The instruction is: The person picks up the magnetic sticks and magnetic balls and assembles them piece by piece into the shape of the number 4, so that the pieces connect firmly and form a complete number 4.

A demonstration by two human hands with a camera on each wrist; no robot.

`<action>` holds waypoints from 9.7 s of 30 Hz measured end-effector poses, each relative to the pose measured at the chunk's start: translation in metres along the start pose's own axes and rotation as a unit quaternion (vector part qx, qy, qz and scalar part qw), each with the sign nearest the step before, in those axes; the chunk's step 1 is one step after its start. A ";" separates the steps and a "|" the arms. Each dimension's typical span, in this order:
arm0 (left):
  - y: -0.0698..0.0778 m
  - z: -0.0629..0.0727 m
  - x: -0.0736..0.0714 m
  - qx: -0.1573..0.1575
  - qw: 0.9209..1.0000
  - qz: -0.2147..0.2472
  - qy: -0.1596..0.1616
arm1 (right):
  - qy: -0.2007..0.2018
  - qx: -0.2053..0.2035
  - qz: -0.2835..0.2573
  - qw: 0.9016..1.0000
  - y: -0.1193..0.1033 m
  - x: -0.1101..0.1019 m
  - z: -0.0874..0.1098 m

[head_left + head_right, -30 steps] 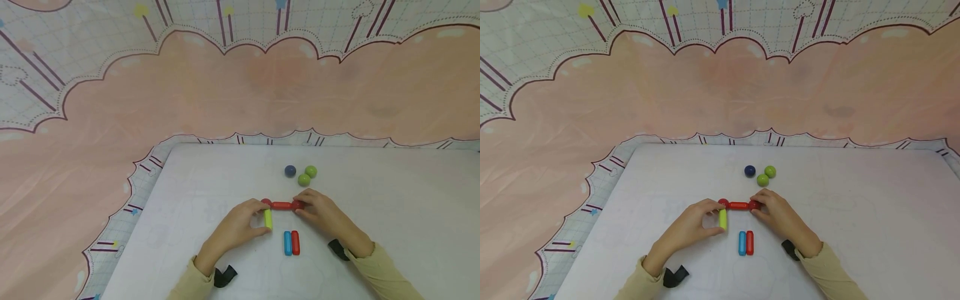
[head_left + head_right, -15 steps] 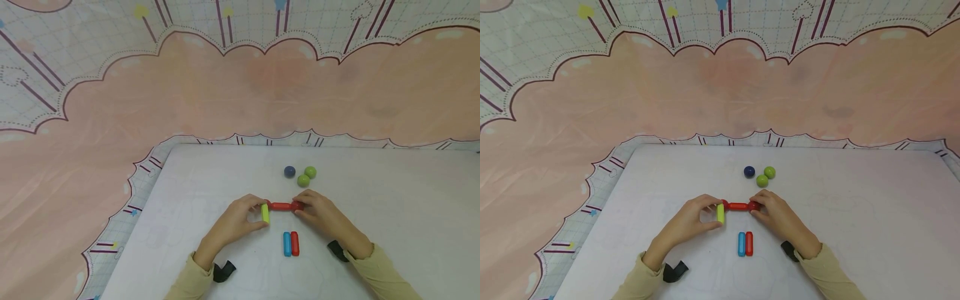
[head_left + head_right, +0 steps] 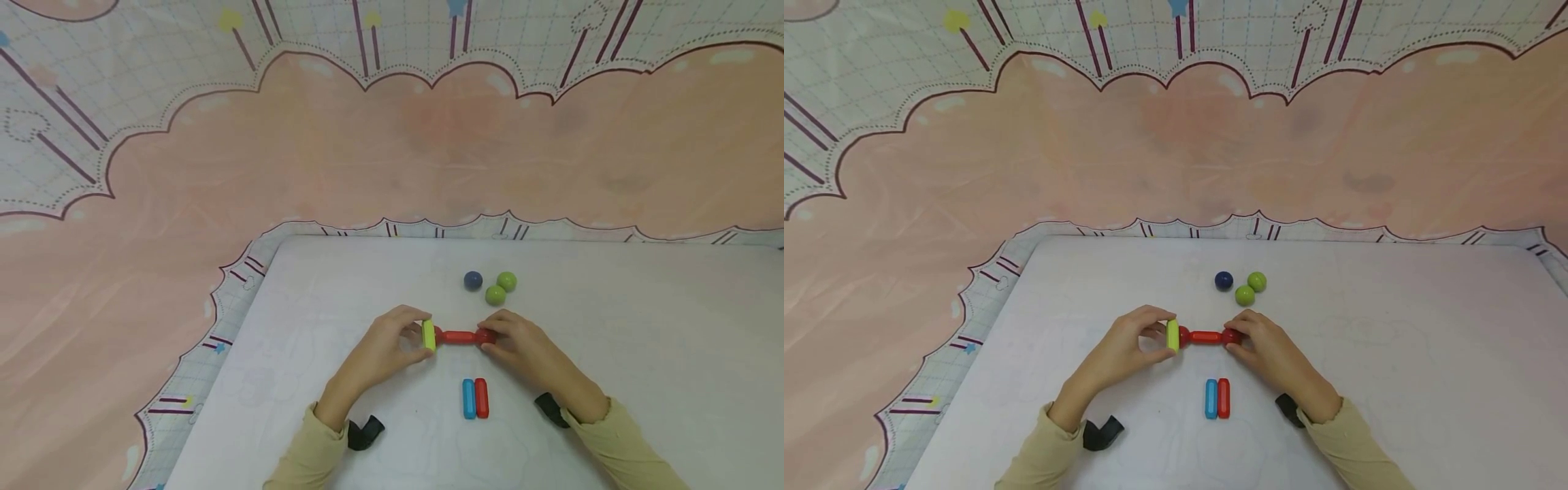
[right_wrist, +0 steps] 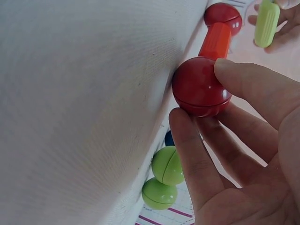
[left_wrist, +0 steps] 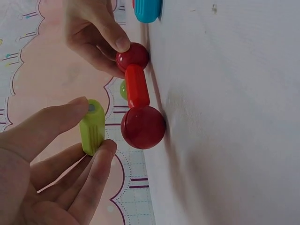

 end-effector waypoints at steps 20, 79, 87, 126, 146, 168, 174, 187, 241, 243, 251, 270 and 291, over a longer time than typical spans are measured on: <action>-0.014 -0.015 -0.004 -0.026 0.998 0.036 0.035 | 0.000 -0.002 -0.001 1.000 0.000 0.000 -0.001; -0.042 -0.044 0.006 -0.095 0.992 0.080 0.021 | 0.003 -0.004 0.000 1.000 -0.003 -0.001 -0.001; -0.044 -0.045 0.007 -0.085 0.993 0.082 0.006 | 0.012 -0.016 0.000 1.000 -0.001 0.001 -0.002; -0.038 -0.038 0.004 -0.071 0.994 0.077 0.020 | 0.003 0.005 -0.012 1.000 0.000 0.001 -0.001; -0.035 -0.030 0.007 -0.073 0.995 0.069 -0.003 | -0.003 0.020 -0.025 0.999 0.003 0.001 -0.002; -0.022 -0.019 0.014 -0.026 1.000 0.015 0.000 | -0.001 0.018 -0.028 0.999 0.003 0.002 -0.002; -0.022 -0.018 0.015 -0.020 1.000 0.003 0.006 | 0.000 0.018 -0.029 0.999 0.004 0.003 -0.002; -0.022 -0.017 0.017 -0.030 0.999 0.015 0.014 | -0.013 0.023 0.001 1.000 0.002 0.002 -0.004; -0.022 -0.018 0.018 -0.031 0.999 0.028 0.021 | -0.063 -0.036 0.052 0.996 -0.027 -0.009 0.036; -0.022 -0.018 0.018 -0.030 0.999 0.027 0.022 | -0.072 -0.035 0.046 0.996 -0.027 -0.008 0.037; -0.022 -0.017 0.018 -0.030 0.999 0.026 0.023 | -0.124 -0.009 0.027 0.992 -0.026 -0.003 0.039; -0.022 -0.019 0.017 -0.024 0.999 0.031 0.020 | -0.162 -0.030 0.012 0.986 -0.022 0.003 0.041; -0.021 -0.017 0.020 -0.022 0.999 0.016 0.023 | -0.162 -0.028 0.037 0.986 -0.026 0.007 0.043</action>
Point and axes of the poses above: each hand's wrist, its own z-axis away from the middle knuckle, its own x-axis out of the palm, y = z × x, the point moved 2 cm from there along -z, towards the middle knuckle, and after that the axes turned 4 degrees about x, right-handed, at the moved point
